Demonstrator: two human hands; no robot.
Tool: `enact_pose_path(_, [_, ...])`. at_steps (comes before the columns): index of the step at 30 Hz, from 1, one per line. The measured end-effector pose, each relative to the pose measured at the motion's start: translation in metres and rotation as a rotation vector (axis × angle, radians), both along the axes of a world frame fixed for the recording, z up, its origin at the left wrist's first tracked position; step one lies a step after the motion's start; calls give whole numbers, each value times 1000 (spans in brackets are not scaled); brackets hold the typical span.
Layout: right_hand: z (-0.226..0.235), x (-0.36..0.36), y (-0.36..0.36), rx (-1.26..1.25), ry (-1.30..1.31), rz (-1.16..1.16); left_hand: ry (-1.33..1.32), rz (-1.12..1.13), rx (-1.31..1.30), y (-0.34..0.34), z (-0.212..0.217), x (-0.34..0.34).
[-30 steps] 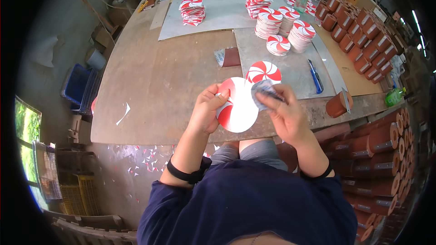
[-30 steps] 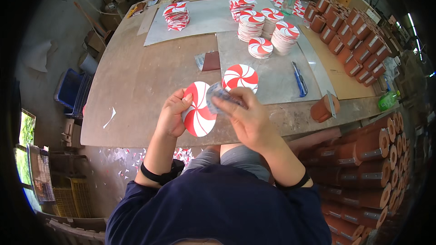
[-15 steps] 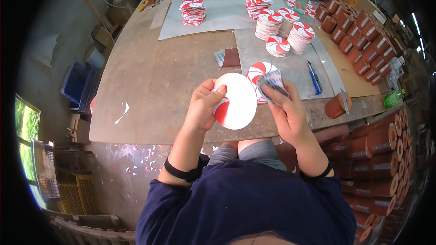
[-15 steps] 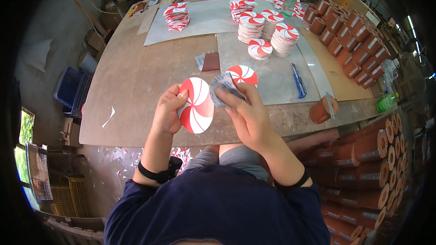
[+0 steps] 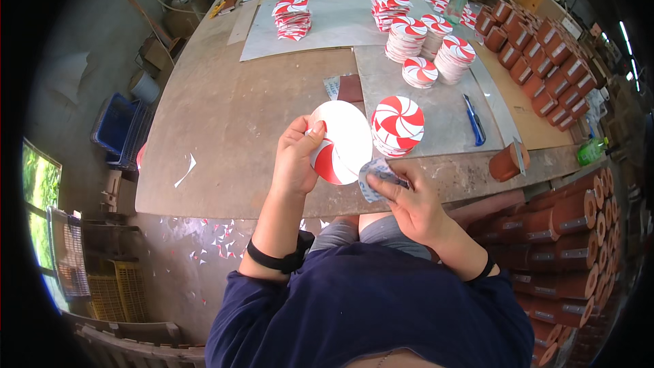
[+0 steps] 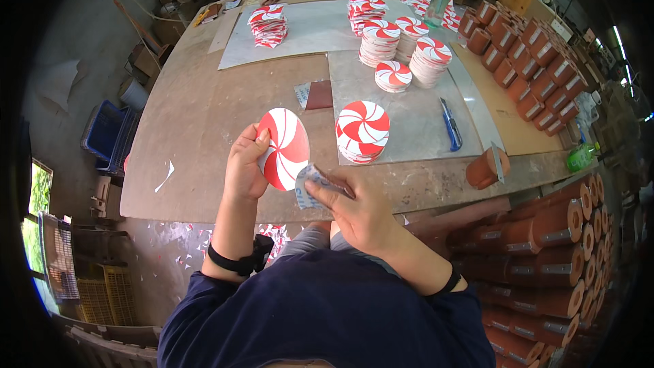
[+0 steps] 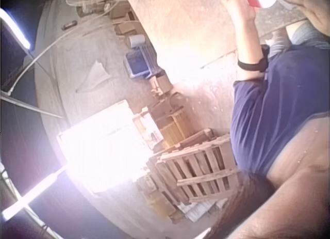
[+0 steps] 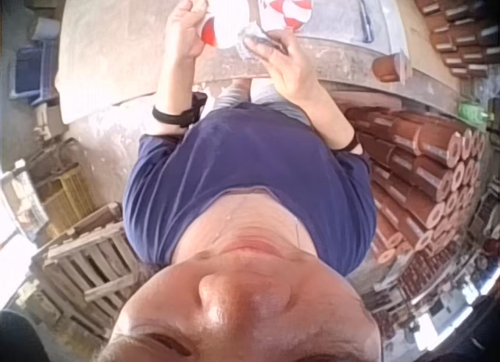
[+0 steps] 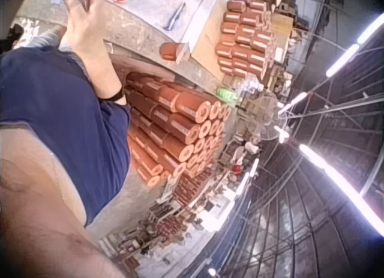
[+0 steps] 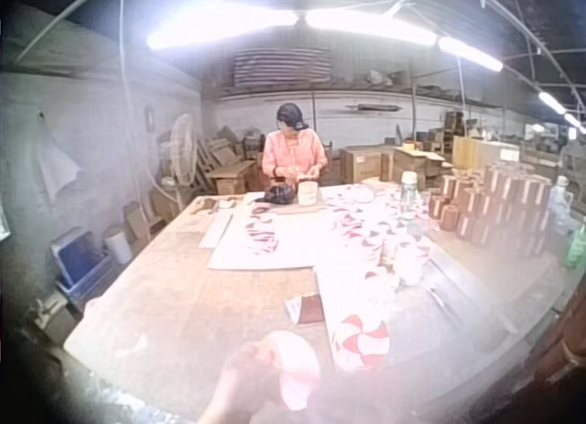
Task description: Sanding the edges of circular wooden disks decorated with a red and white spiral pattern using a sanding block.
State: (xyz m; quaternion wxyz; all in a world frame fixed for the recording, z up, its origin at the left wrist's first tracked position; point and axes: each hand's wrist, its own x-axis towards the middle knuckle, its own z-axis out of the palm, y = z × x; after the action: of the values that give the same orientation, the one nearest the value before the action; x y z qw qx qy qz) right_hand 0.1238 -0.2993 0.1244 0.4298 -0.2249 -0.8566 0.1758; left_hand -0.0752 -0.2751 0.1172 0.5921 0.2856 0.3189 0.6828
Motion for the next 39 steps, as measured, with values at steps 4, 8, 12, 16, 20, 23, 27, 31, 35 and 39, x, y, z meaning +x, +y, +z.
enact_pose_path(4, [18,4,2,-34,67,-24,-19,-52,40,-4,5,1])
enact_pose_path(8, [45,0,21,46,110,-93,29,-126,47,-7,5,5])
enact_pose_path(12, [46,-5,27,7,71,-48,26,-150,67,-9,11,8])
enact_pose_path(16, [39,-5,23,58,55,-65,98,-126,86,-10,10,3])
enact_pose_path(20, [25,-8,6,49,20,-137,50,-4,60,-7,17,2])
enact_pose_path(23, [14,-15,0,157,104,-210,0,13,51,-4,14,5])
enact_pose_path(27, [-3,-18,-4,200,-6,-143,-125,-13,10,-1,12,1])
enact_pose_path(31, [-11,-20,-10,136,81,-11,-183,-82,17,-1,11,-2])
enact_pose_path(35, [7,-11,2,150,137,-94,-252,-108,-43,-2,15,1])
enact_pose_path(39, [30,-5,14,154,134,-189,-230,-88,-66,-1,13,5])
